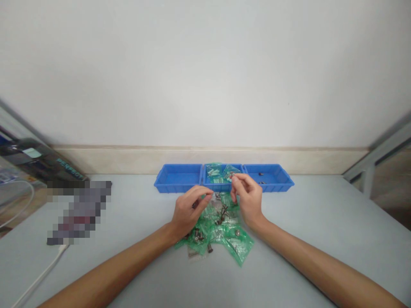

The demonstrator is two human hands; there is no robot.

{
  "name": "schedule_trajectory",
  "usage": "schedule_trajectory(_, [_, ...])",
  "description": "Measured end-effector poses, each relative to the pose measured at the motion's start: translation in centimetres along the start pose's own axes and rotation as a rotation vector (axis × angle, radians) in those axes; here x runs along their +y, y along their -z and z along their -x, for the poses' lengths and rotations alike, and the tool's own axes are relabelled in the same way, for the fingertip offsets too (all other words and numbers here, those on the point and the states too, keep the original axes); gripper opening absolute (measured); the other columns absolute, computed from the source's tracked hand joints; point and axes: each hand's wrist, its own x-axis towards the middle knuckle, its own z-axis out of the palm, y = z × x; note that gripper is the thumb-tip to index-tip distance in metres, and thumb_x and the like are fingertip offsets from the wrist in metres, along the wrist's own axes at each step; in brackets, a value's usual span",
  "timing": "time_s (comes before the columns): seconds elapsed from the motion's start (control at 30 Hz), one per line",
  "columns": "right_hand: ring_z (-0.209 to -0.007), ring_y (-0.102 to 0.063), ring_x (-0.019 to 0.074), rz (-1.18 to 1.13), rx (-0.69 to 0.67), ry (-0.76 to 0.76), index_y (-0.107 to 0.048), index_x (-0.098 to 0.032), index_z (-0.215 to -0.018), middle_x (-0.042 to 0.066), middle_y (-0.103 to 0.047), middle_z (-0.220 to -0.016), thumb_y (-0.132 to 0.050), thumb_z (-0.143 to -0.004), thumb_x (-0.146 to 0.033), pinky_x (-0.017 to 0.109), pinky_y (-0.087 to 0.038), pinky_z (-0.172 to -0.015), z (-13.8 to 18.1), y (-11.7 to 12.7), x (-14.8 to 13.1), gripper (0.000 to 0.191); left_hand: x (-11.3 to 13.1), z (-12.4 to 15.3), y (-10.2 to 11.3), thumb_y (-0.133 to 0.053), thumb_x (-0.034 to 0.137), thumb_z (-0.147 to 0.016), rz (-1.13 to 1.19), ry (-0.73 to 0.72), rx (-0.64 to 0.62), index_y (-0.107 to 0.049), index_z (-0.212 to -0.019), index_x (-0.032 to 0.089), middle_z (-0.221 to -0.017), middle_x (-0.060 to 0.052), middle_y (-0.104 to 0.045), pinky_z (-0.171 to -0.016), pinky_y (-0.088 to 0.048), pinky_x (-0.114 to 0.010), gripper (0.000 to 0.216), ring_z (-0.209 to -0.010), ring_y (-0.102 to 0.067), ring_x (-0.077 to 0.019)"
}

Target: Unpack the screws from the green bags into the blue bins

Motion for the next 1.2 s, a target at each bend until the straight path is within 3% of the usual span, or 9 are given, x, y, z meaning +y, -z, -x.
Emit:
schedule_trajectory(0.07, [-0.035,-0.038,0.006,-0.149,0.15,-0.092,-0.059,-0.017,-0.08,-0.009,-0.043,-0.05,-0.067,-0.075,-0.042,0.019,-0.027,-0.034,-1.4,0.3,-1.0,0.026,0.0,-0.1,0.0,-0.053,0.02,-0.093,0.001,-0.016,0.008,-0.066,-0.091,0.016,-0.084,-0.003,-0.07,-0.061,-0.048,-0.02,0.013,-0.066,-0.062,-0.0101])
schedule_trajectory(0.13, [-0.035,-0.037,0.0052,-0.208,0.167,-0.158,-0.061,-0.016,-0.082,-0.009,-0.043,-0.051,-0.069,-0.073,-0.04,0.019,-0.026,-0.034,-2.2,0.7,-2.2,0.027,0.1,-0.1,0.0,-0.052,0.019,-0.093,0.0,-0.03,0.009,-0.066,-0.091,0.017,-0.084,-0.003,-0.071,-0.067,-0.05,-0.021,0.014,-0.072,-0.065,-0.012])
schedule_trajectory(0.23, [-0.036,-0.039,0.0061,-0.052,-0.02,-0.087,-0.066,-0.015,-0.079,-0.007,-0.046,-0.048,-0.068,-0.074,-0.035,0.02,-0.029,-0.036,-1.9,0.7,-3.5,0.021,0.3,-0.3,0.1,-0.05,0.019,-0.093,0.005,-0.029,0.004,-0.065,-0.091,0.017,-0.084,-0.004,-0.071,-0.07,-0.052,-0.023,0.016,-0.077,-0.066,-0.0135])
schedule_trajectory(0.47, [-0.054,-0.054,0.0109,0.615,-0.577,0.416,-0.069,-0.018,-0.078,0.0,-0.064,-0.064,-0.058,-0.085,-0.018,0.023,-0.039,-0.053,0.3,-0.2,-4.6,0.013,0.4,-0.3,0.2,-0.049,0.021,-0.094,0.022,-0.016,-0.009,-0.065,-0.091,0.017,-0.084,-0.004,-0.071,-0.072,-0.053,-0.025,0.017,-0.077,-0.066,-0.0146])
schedule_trajectory(0.53, [-0.053,-0.052,0.0105,0.809,-0.689,0.422,-0.069,-0.018,-0.076,-0.001,-0.064,-0.061,-0.058,-0.082,-0.013,0.022,-0.036,-0.052,-0.3,0.2,-4.9,0.014,0.4,-0.3,0.2,-0.049,0.021,-0.094,0.019,-0.013,-0.014,-0.065,-0.091,0.017,-0.084,-0.004,-0.07,-0.071,-0.053,-0.024,0.016,-0.076,-0.066,-0.014])
schedule_trajectory(0.67, [-0.046,-0.047,0.0092,1.037,-0.751,0.331,-0.068,-0.018,-0.064,-0.002,-0.061,-0.053,-0.062,-0.076,-0.006,0.024,-0.027,-0.047,-2.0,1.7,-6.0,0.019,0.3,-0.2,0.1,-0.049,0.02,-0.094,0.005,-0.005,-0.025,-0.065,-0.092,0.017,-0.084,-0.004,-0.071,-0.071,-0.052,-0.023,0.017,-0.077,-0.066,-0.0135])
schedule_trajectory(0.87, [-0.035,-0.035,0.0064,0.963,-1.038,0.263,-0.061,-0.02,-0.049,-0.005,-0.053,-0.043,-0.074,-0.061,-0.005,0.024,-0.021,-0.038,-1.4,3.4,-6.0,0.023,0.3,-0.3,0.1,-0.047,0.023,-0.095,-0.009,0.006,-0.018,-0.066,-0.089,0.017,-0.082,-0.004,-0.071,-0.068,-0.051,-0.023,0.02,-0.073,-0.066,-0.0136])
schedule_trajectory(1.07, [-0.031,-0.01,0.0032,0.989,-1.03,0.246,-0.033,-0.02,-0.034,-0.01,-0.021,-0.034,-0.067,-0.052,-0.002,0.024,-0.01,-0.033,0.9,2.9,-4.3,0.043,0.1,-0.2,0.0,-0.049,0.022,-0.094,0.0,0.01,-0.012,-0.066,-0.089,0.016,-0.082,-0.004,-0.071,-0.068,-0.051,-0.024,0.019,-0.074,-0.065,-0.0137])
schedule_trajectory(1.2, [-0.036,-0.015,0.0049,1.092,-1.02,0.268,-0.038,-0.02,-0.039,-0.008,-0.03,-0.037,-0.064,-0.058,-0.005,0.025,-0.013,-0.038,0.4,2.1,-5.4,0.035,0.2,-0.2,0.1,-0.049,0.022,-0.094,-0.006,0.004,-0.013,-0.066,-0.089,0.016,-0.082,-0.004,-0.07,-0.068,-0.051,-0.023,0.019,-0.075,-0.065,-0.0138])
